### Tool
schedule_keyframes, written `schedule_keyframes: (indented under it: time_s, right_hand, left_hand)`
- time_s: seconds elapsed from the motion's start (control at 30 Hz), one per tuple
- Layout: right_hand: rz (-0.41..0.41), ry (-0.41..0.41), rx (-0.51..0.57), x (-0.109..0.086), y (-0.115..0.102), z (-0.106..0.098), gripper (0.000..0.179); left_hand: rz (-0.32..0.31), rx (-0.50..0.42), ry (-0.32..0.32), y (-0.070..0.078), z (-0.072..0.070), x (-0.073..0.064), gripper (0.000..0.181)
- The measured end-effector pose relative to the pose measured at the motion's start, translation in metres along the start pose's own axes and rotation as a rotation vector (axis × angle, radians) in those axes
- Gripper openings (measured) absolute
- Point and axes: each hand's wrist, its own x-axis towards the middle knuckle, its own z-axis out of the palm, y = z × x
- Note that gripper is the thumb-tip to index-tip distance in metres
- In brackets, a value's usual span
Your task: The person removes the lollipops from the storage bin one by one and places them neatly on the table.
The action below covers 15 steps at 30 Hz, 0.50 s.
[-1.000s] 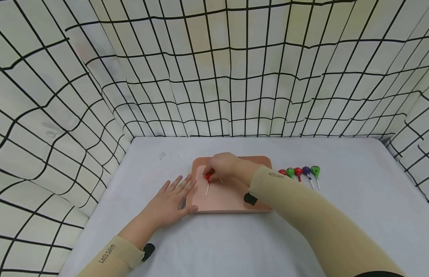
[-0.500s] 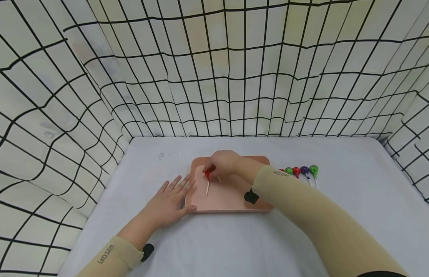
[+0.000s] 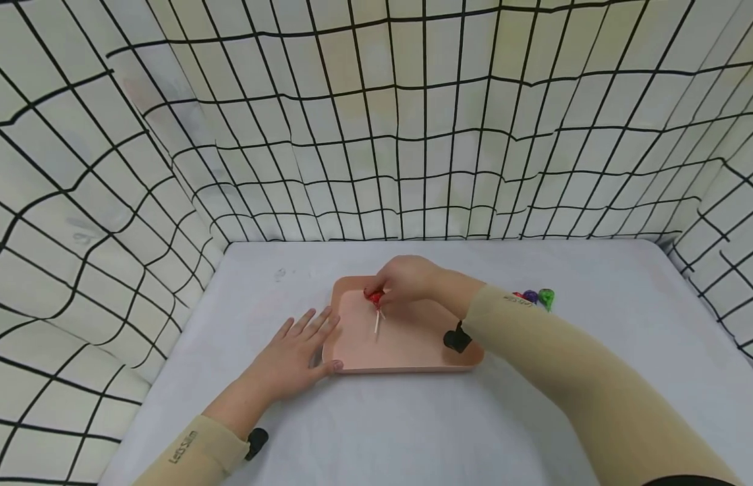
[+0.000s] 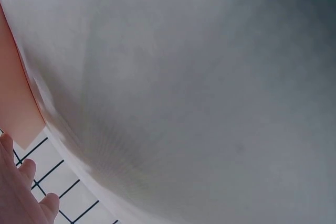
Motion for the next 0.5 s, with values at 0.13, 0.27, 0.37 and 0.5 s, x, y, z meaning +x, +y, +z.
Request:
schedule_keyframes:
  time_s: [0.13, 0.27, 0.37, 0.5]
  right_hand:
    - [0.013, 0.025, 0.001, -0.009, 0.007, -0.006, 0.030]
    - [0.050, 0.024, 0.028, -0.019, 0.015, -0.011, 0.031]
    - [0.063, 0.032, 0.043, -0.028, 0.021, -0.015, 0.030]
    - [0.062, 0.054, 0.041, -0.042, 0.030, -0.019, 0.031]
  left_hand:
    - [-0.006, -0.005, -0.011, 0.001, -0.002, 0.000, 0.086]
    - [-0.012, 0.008, -0.023, 0.001, -0.002, 0.000, 0.086]
    - [-0.014, 0.013, -0.024, 0.001, -0.002, 0.000, 0.085]
    - [-0.012, 0.009, -0.014, 0.002, -0.001, 0.000, 0.085]
